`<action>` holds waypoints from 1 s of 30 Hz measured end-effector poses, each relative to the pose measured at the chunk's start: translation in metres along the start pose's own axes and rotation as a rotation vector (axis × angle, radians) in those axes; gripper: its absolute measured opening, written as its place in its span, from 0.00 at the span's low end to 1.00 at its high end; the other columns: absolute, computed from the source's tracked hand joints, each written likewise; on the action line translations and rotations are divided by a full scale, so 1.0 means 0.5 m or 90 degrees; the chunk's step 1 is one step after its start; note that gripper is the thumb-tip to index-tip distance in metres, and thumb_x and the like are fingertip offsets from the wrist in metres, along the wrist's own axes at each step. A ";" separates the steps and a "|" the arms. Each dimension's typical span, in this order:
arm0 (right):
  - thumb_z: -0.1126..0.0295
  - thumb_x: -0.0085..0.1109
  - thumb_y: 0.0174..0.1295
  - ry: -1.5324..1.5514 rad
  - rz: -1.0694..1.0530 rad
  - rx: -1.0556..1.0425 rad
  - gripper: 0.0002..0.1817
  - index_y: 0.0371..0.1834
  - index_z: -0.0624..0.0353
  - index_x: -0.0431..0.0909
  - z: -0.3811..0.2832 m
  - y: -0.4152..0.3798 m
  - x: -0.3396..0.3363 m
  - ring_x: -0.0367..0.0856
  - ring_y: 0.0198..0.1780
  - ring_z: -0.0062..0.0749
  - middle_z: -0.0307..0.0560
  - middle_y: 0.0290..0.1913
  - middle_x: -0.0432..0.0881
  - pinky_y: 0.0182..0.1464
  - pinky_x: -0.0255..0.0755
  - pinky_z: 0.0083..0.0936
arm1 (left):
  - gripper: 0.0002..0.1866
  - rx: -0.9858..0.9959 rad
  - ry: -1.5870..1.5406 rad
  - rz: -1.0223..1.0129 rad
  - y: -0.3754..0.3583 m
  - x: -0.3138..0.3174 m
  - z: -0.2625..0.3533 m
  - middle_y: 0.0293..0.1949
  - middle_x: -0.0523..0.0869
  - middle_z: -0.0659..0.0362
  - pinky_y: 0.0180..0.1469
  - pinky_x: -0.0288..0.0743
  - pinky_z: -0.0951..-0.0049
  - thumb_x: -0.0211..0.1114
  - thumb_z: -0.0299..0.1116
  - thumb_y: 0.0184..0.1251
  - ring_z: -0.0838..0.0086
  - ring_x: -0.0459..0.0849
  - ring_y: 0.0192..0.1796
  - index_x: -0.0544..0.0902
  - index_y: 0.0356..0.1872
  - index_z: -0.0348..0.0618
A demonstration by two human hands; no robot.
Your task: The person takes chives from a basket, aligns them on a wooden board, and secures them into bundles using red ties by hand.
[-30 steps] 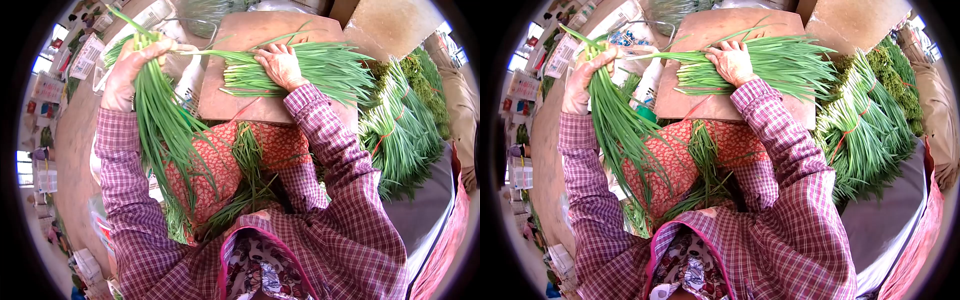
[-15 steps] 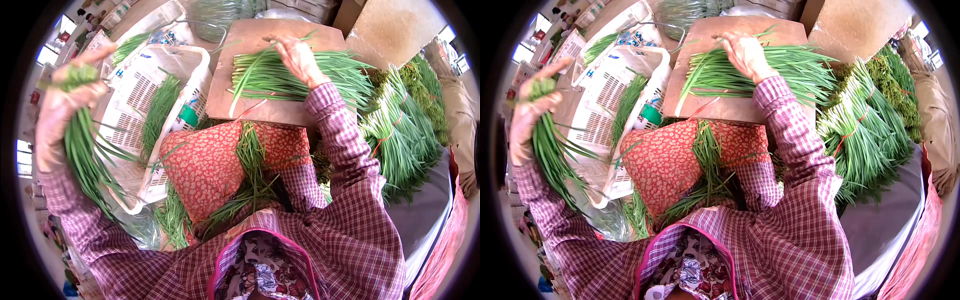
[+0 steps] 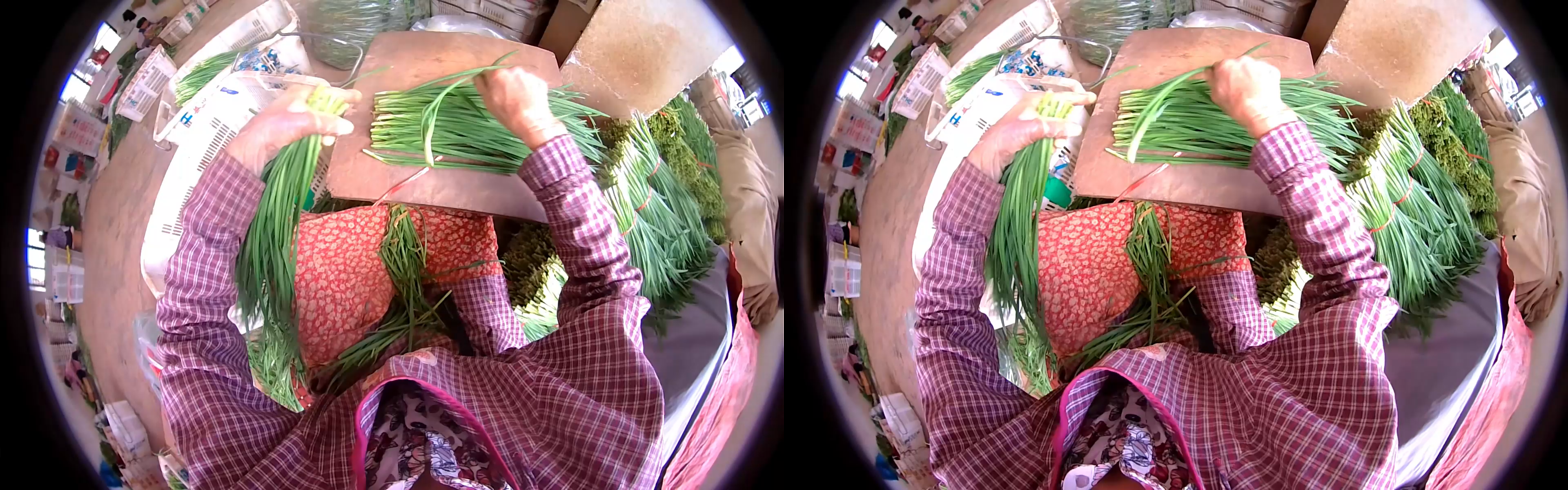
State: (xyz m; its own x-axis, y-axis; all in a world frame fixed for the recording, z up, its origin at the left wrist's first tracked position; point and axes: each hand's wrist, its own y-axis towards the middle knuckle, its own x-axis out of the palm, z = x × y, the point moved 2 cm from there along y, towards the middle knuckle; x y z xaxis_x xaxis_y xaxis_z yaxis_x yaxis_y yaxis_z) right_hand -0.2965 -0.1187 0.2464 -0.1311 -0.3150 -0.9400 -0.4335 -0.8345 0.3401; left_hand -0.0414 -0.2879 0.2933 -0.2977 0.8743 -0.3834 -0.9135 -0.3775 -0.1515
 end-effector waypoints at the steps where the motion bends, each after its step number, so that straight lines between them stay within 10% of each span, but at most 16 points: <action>1: 0.58 0.52 0.66 -0.018 -0.082 0.004 0.14 0.38 0.53 0.85 -0.008 0.004 0.017 0.86 0.40 0.49 0.55 0.35 0.86 0.42 0.79 0.43 | 0.25 -0.010 -0.007 -0.046 0.014 0.008 -0.009 0.38 0.83 0.66 0.30 0.73 0.87 0.70 0.32 0.58 0.88 0.77 0.29 0.79 0.58 0.37; 7: 0.73 0.62 0.53 0.062 0.010 -0.257 0.36 0.68 0.41 0.65 -0.033 -0.032 -0.041 0.68 0.67 0.42 0.44 0.63 0.71 0.63 0.68 0.42 | 0.17 -0.078 -0.084 -0.061 0.028 -0.006 -0.063 0.34 0.84 0.66 0.32 0.69 0.87 0.69 0.30 0.57 0.89 0.76 0.29 0.84 0.48 0.35; 15: 0.64 0.67 0.44 0.252 -0.121 -0.619 0.31 0.58 0.42 0.74 -0.194 -0.136 0.024 0.68 0.62 0.39 0.42 0.57 0.72 0.61 0.65 0.43 | 0.18 -0.102 -0.035 0.009 0.074 -0.024 -0.154 0.39 0.85 0.63 0.39 0.72 0.82 0.68 0.33 0.56 0.83 0.79 0.36 0.83 0.47 0.34; 23: 0.64 0.66 0.48 0.345 -0.050 -0.604 0.13 0.38 0.48 0.80 -0.175 -0.144 0.086 0.72 0.53 0.35 0.36 0.44 0.74 0.54 0.66 0.37 | 0.14 -0.086 -0.046 0.002 0.155 0.004 -0.188 0.35 0.86 0.60 0.40 0.76 0.77 0.71 0.33 0.55 0.76 0.83 0.36 0.85 0.38 0.34; 30: 0.58 0.64 0.51 0.355 -0.130 -0.586 0.18 0.44 0.49 0.76 -0.160 -0.169 0.041 0.74 0.52 0.38 0.39 0.46 0.76 0.55 0.66 0.39 | 0.17 -0.134 0.001 0.071 0.187 0.010 -0.210 0.32 0.87 0.58 0.38 0.75 0.75 0.73 0.35 0.50 0.74 0.83 0.34 0.85 0.38 0.34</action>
State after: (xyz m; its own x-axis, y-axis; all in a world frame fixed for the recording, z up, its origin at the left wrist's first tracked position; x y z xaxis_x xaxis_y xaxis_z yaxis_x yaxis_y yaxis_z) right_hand -0.1911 -0.0909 0.2006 0.3903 -0.0998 -0.9153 0.4611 -0.8392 0.2882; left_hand -0.0995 -0.3509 0.1817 -0.3926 0.8235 -0.4096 -0.7973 -0.5267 -0.2948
